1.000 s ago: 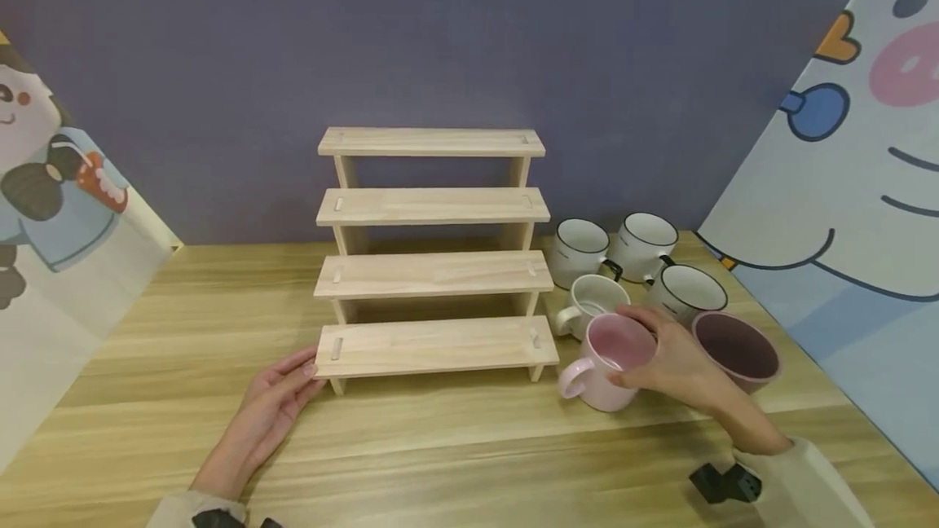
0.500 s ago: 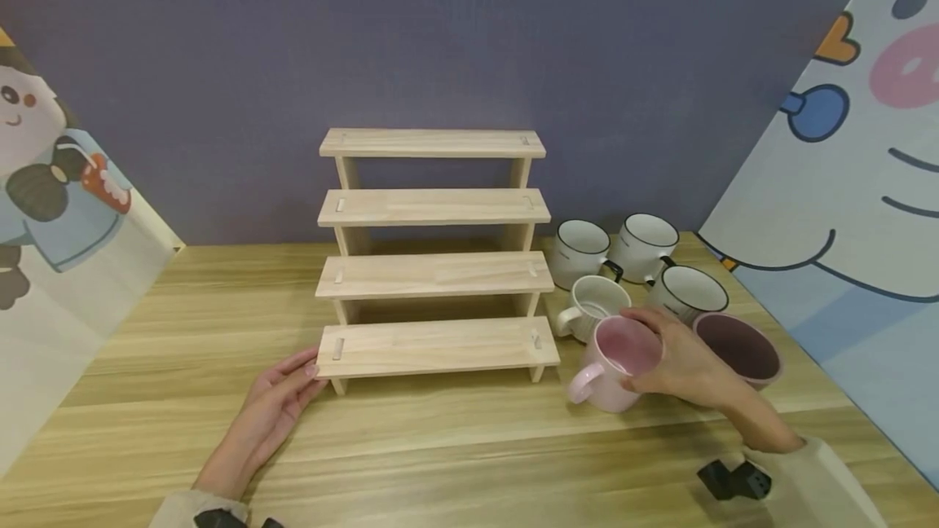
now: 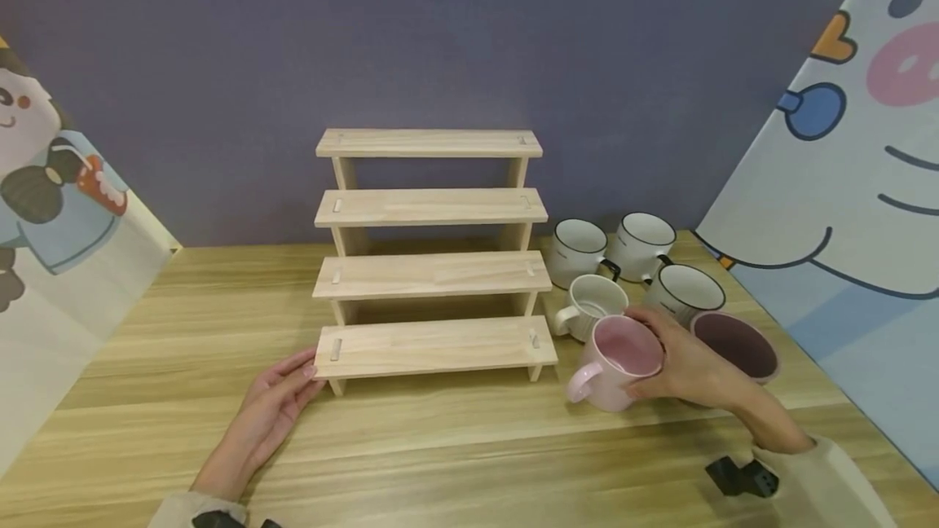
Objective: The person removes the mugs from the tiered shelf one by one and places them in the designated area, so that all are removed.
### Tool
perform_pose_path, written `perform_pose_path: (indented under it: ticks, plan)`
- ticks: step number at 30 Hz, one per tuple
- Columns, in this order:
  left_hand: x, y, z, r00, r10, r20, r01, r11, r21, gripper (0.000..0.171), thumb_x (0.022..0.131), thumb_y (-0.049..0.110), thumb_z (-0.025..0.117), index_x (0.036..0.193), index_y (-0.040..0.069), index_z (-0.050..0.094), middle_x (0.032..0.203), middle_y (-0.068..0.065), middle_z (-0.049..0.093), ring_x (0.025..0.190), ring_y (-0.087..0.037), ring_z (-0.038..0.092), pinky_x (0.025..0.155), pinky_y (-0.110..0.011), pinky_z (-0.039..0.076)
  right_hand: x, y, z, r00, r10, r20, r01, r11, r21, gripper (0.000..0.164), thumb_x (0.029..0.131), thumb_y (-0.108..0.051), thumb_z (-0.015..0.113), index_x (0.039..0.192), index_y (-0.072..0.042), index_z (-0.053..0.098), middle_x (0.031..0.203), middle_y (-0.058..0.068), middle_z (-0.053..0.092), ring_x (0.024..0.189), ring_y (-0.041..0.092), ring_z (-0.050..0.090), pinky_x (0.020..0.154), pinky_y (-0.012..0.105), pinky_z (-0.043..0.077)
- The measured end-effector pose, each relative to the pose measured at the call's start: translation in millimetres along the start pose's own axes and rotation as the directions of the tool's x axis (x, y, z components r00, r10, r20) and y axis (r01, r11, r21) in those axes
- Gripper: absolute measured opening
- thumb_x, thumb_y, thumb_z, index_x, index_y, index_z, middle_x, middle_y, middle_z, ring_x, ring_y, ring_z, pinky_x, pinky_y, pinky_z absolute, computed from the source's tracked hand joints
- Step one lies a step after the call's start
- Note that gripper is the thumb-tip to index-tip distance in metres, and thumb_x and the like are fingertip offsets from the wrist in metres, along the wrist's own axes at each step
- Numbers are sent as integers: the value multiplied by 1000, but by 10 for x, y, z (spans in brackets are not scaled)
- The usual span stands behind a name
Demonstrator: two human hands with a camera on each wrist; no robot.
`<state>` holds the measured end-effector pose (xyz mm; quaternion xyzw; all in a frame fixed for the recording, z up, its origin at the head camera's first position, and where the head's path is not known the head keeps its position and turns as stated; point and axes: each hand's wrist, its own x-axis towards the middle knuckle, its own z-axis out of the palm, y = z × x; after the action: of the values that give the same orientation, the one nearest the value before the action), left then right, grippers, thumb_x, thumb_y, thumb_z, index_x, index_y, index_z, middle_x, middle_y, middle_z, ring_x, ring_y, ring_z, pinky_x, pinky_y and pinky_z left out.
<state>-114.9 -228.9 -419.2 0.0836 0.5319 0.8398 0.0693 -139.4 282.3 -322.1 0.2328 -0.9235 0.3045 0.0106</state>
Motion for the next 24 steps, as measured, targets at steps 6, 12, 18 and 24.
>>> perform_pose_path:
  ticks: [6, 12, 18, 24]
  plan:
    - [-5, 3, -17, 1000, 0, 0, 0, 1000, -2, 34, 99, -2, 41, 113, 19, 64, 116, 7, 64, 106, -7, 63, 93, -16, 52, -28, 41, -26, 999, 18, 47, -22, 996, 89, 97, 61, -14, 89, 135, 12, 32, 124, 27, 50, 112, 45, 53, 83, 17, 48]
    - [1, 58, -19, 999, -8, -37, 11, 997, 70, 30, 98, -1, 44, 111, 19, 63, 113, 7, 64, 103, -7, 64, 91, -16, 54, 10, 63, -74, 996, 22, 91, -31, 995, 97, 96, 63, -16, 88, 137, 10, 32, 127, 26, 52, 115, 22, 54, 86, 14, 45]
    - [-18, 232, -8, 992, 26, -127, 13, 953, 303, 25, 96, 1, 51, 117, 12, 57, 109, 7, 63, 97, -5, 64, 86, -17, 56, 59, 27, -158, 985, 53, 162, -70, 992, 106, 94, 71, -21, 84, 139, 12, 27, 138, 33, 39, 123, 47, 46, 96, 38, 53]
    - [46, 555, 86, 976, 140, -166, 16, 717, 697, 40, 96, 9, 54, 131, -6, 44, 106, 19, 57, 92, 6, 59, 77, -19, 59, 193, -14, -253, 983, 77, 165, -94, 991, 96, 86, 77, -17, 77, 139, 11, 26, 141, 35, 34, 127, 54, 35, 101, 68, 36]
